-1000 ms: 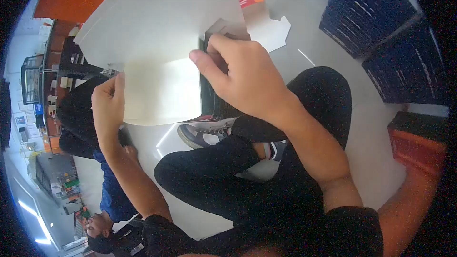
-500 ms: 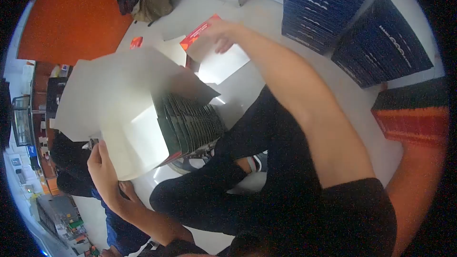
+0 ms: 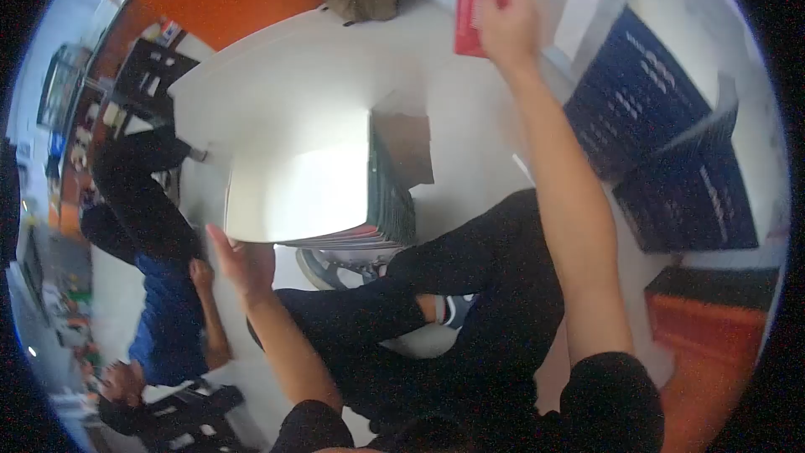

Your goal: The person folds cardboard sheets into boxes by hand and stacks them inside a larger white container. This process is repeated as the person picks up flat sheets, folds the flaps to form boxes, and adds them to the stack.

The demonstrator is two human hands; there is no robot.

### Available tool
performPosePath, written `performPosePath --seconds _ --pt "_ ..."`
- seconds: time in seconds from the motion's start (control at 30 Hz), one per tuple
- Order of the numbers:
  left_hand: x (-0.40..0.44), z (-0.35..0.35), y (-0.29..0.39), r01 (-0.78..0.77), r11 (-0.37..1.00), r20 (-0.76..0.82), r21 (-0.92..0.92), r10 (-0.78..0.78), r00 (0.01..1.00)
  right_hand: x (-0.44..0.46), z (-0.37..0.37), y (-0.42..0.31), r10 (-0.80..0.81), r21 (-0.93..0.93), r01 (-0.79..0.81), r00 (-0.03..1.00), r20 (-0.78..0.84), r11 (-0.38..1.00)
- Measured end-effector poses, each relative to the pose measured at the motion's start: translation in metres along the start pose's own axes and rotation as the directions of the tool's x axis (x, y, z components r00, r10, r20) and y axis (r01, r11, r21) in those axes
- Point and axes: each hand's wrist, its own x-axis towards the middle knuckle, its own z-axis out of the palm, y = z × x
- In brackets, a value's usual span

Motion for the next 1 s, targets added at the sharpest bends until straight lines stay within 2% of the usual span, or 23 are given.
performPosePath --seconds 0.03,0.07,0.1,0.13,0.17,0.2,0.23,0.27,0.33,0.37,0.4,0.43,0.47,0.53,0.57,0.67,0.73,0.9,1.0 --pt "-0.006 -0.003 -0.008 -0.031 0.999 -0.032 -0.038 0.030 0.999 0.009 -0.021 -0.026 -0.194 0.044 0.192 0.980 0.042 0.980" --pt "-0.008 -0.005 -0.016 -0.068 0.996 0.020 -0.062 0.070 0.997 0.011 -0.044 -0.067 -0.359 -0.288 0.362 0.931 0.068 0.886" --pt "-0.008 -0.005 -0.023 -0.104 0.991 0.067 -0.084 0.110 0.992 0.013 -0.059 -0.090 -0.366 0.130 0.358 0.929 0.049 0.925" --pt "-0.006 0.001 -0.013 -0.142 0.987 0.143 0.081 0.130 0.981 0.010 -0.073 -0.133 -0.311 0.154 0.297 0.947 0.076 0.942" --pt "-0.009 -0.052 -0.043 0.008 0.994 0.094 0.107 -0.018 0.995 -0.002 -0.078 -0.172 -0.221 0.410 0.189 0.975 0.033 0.892" --pt "-0.010 -0.062 -0.058 -0.022 0.985 0.126 0.170 0.000 0.992 -0.004 -0.091 -0.196 -0.315 0.358 0.272 0.946 0.069 0.893" --pt "-0.007 -0.066 -0.065 -0.052 0.971 0.165 0.235 0.013 0.986 -0.009 -0.097 -0.219 -0.323 0.256 0.289 0.941 0.104 0.923" --pt "-0.009 -0.042 -0.051 -0.058 0.976 0.144 0.211 0.027 0.989 -0.020 -0.095 -0.228 -0.352 0.326 0.307 0.932 0.087 0.894" --pt "-0.013 0.037 -0.001 -0.025 0.927 0.096 0.374 -0.011 0.995 -0.032 -0.077 -0.251 -0.407 0.405 0.343 0.910 0.080 0.847" --pt "-0.014 0.042 -0.001 -0.037 0.937 0.081 0.348 0.009 0.997 -0.037 -0.066 -0.267 -0.511 0.351 0.407 0.809 0.290 0.843" --pt "-0.014 0.044 0.000 -0.118 0.919 0.103 0.375 0.086 0.991 -0.042 -0.053 -0.282 -0.570 0.308 0.480 0.660 0.490 0.821" --pt "-0.014 0.044 0.000 -0.197 0.893 0.123 0.404 0.160 0.979 -0.044 -0.045 -0.292 -0.578 0.280 0.558 0.476 0.663 0.781" --pt "-0.014 0.045 -0.001 -0.203 0.902 0.097 0.382 0.179 0.979 -0.046 -0.037 -0.294 -0.558 0.305 0.532 0.414 0.719 0.789" --pt "-0.011 0.046 -0.004 -0.361 0.831 0.096 0.424 0.355 0.930 -0.049 -0.026 -0.290 -0.478 0.296 0.510 0.273 0.835 0.808" --pt "-0.010 0.045 -0.004 -0.364 0.841 0.067 0.401 0.370 0.927 -0.052 -0.023 -0.288 -0.442 0.282 0.503 0.233 0.866 0.817" --pt "-0.011 0.050 -0.003 -0.341 0.862 0.041 0.374 0.352 0.935 -0.053 -0.018 -0.285 -0.391 0.248 0.533 0.171 0.904 0.809" --pt "-0.010 0.049 -0.004 -0.353 0.857 0.032 0.377 0.369 0.929 -0.050 -0.015 -0.290 -0.307 0.216 0.528 0.090 0.948 0.821" --pt "-0.011 0.048 -0.003 -0.346 0.846 0.034 0.406 0.364 0.931 -0.055 0.005 -0.294 -0.351 0.262 0.543 0.064 0.934 0.798" --pt "-0.012 0.049 0.003 -0.402 0.786 0.060 0.469 0.426 0.903 -0.060 0.012 -0.295 -0.406 0.304 0.544 0.074 0.911 0.782"
